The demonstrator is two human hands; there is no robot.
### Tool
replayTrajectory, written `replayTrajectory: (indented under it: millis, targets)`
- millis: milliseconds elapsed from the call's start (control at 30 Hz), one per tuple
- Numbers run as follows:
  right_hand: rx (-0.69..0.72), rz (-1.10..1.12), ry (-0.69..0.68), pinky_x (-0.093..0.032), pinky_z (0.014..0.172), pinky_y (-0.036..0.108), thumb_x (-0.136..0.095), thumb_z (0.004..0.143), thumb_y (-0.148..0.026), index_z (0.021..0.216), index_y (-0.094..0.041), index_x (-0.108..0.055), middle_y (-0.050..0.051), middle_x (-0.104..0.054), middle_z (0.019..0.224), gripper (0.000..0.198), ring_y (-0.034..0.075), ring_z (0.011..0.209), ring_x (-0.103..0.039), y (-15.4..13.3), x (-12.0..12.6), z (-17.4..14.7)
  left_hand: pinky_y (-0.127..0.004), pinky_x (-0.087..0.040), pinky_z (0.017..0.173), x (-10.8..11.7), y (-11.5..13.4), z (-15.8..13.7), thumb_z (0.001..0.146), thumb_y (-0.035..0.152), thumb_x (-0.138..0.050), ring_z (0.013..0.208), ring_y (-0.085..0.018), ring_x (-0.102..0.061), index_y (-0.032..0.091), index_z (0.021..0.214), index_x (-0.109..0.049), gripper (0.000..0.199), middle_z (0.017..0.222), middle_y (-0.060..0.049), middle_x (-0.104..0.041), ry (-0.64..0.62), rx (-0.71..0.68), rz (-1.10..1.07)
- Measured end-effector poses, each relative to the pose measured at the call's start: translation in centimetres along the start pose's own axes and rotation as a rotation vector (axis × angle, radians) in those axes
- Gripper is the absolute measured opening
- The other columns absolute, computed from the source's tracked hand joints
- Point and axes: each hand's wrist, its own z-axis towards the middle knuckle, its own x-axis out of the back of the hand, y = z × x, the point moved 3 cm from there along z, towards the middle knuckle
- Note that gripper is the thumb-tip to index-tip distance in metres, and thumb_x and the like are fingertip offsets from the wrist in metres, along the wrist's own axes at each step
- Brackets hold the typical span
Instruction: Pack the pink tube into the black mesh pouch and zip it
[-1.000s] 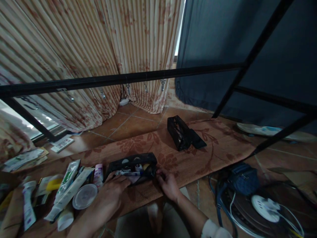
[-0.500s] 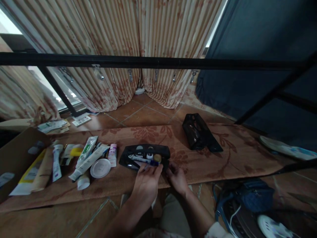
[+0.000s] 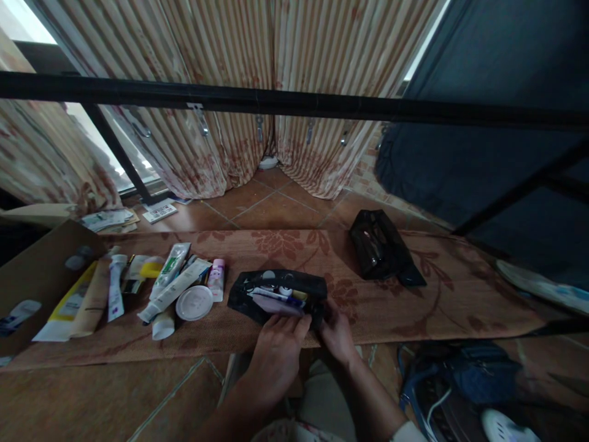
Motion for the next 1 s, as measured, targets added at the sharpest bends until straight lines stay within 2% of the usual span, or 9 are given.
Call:
replayTrajectory:
  millis: [133,267,367,467,567,700,800,1000]
  targets:
    - [-0.019,0.054,-0.020,-0.048,0.081,0.030,-0.052,0.082,-0.031,0.113,-0.018,-0.056,0.007,-0.067,0.100,0.034,0.019,0.089,-0.061,0.0,0.0,-0.1,-0.037,-0.044,0.095,0.2,0.1,0.0,0.087,0.012,-0.040,0.105,-0.022,-0.059,0.018,0.125,-0.054,0.041,0.114,-0.010,-0.065,0.001,0.006,-0.025]
    - [-0.079,-0.015,0.001,-0.047,0.073,0.028,-0.052,0.081,-0.033,0.108,-0.017,-0.057,0.005,-0.067,0.089,0.032,0.019,0.081,-0.062,0.5,0.1,-0.2,-0.035,-0.047,0.088,1.0,-0.6,0.4,0.094,0.030,-0.035,0.098,-0.022,-0.062,0.017,0.117,-0.056,0.034,0.105,-0.010,-0.067,-0.009,0.086,-0.115]
    - [-0.098,-0.068,0.012,-0.046,0.069,0.028,-0.052,0.081,-0.035,0.108,-0.016,-0.057,0.004,-0.066,0.082,0.033,0.018,0.075,-0.061,0.7,0.2,-0.2,-0.032,-0.047,0.086,1.7,-2.1,1.8,0.094,0.022,-0.030,0.094,-0.021,-0.064,0.013,0.103,-0.061,0.033,0.099,-0.012,-0.068,-0.094,0.154,-0.147]
    - [-0.094,-0.050,-0.012,-0.046,0.066,0.027,-0.050,0.083,-0.037,0.108,-0.016,-0.057,0.003,-0.065,0.080,0.034,0.018,0.073,-0.059,0.8,0.1,-0.1,-0.030,-0.048,0.082,2.1,-3.5,3.8,0.087,0.013,-0.041,0.094,-0.023,-0.065,0.012,0.095,-0.064,0.025,0.101,-0.015,-0.068,-0.247,0.177,-0.058]
    - [-0.090,-0.030,-0.027,-0.045,0.065,0.026,-0.049,0.083,-0.038,0.108,-0.015,-0.058,0.003,-0.065,0.078,0.034,0.017,0.071,-0.059,1.0,-0.1,-0.1,-0.033,-0.049,0.077,2.3,-3.6,5.5,0.085,0.016,-0.044,0.095,-0.027,-0.066,0.011,0.091,-0.067,0.024,0.099,-0.018,-0.069,-0.337,0.090,0.119]
    - [-0.081,-0.040,-0.014,-0.047,0.070,0.027,-0.050,0.083,-0.037,0.106,-0.015,-0.060,0.004,-0.066,0.081,0.033,0.018,0.076,-0.060,1.2,-0.1,0.0,-0.039,-0.050,0.074,1.9,-2.8,6.4,0.087,0.017,-0.041,0.091,-0.033,-0.067,0.006,0.087,-0.069,0.030,0.091,-0.021,-0.070,-0.362,0.026,0.245]
    - [-0.071,-0.054,-0.014,-0.047,0.074,0.028,-0.050,0.083,-0.036,0.106,-0.016,-0.060,0.006,-0.068,0.086,0.033,0.019,0.079,-0.061,1.2,0.0,-0.1,-0.040,-0.050,0.077,1.1,-2.3,6.5,0.086,0.010,-0.039,0.093,-0.032,-0.066,0.006,0.088,-0.070,0.032,0.094,-0.021,-0.070,-0.366,0.004,0.261]
    - [-0.045,-0.061,0.010,-0.047,0.069,0.027,-0.051,0.081,-0.037,0.103,-0.016,-0.063,0.005,-0.068,0.079,0.033,0.018,0.073,-0.061,1.4,0.0,-0.1,-0.037,-0.049,0.080,0.2,-2.1,6.8,0.085,0.005,-0.038,0.095,-0.028,-0.066,0.007,0.094,-0.069,0.032,0.098,-0.018,-0.070,-0.351,-0.057,0.296]
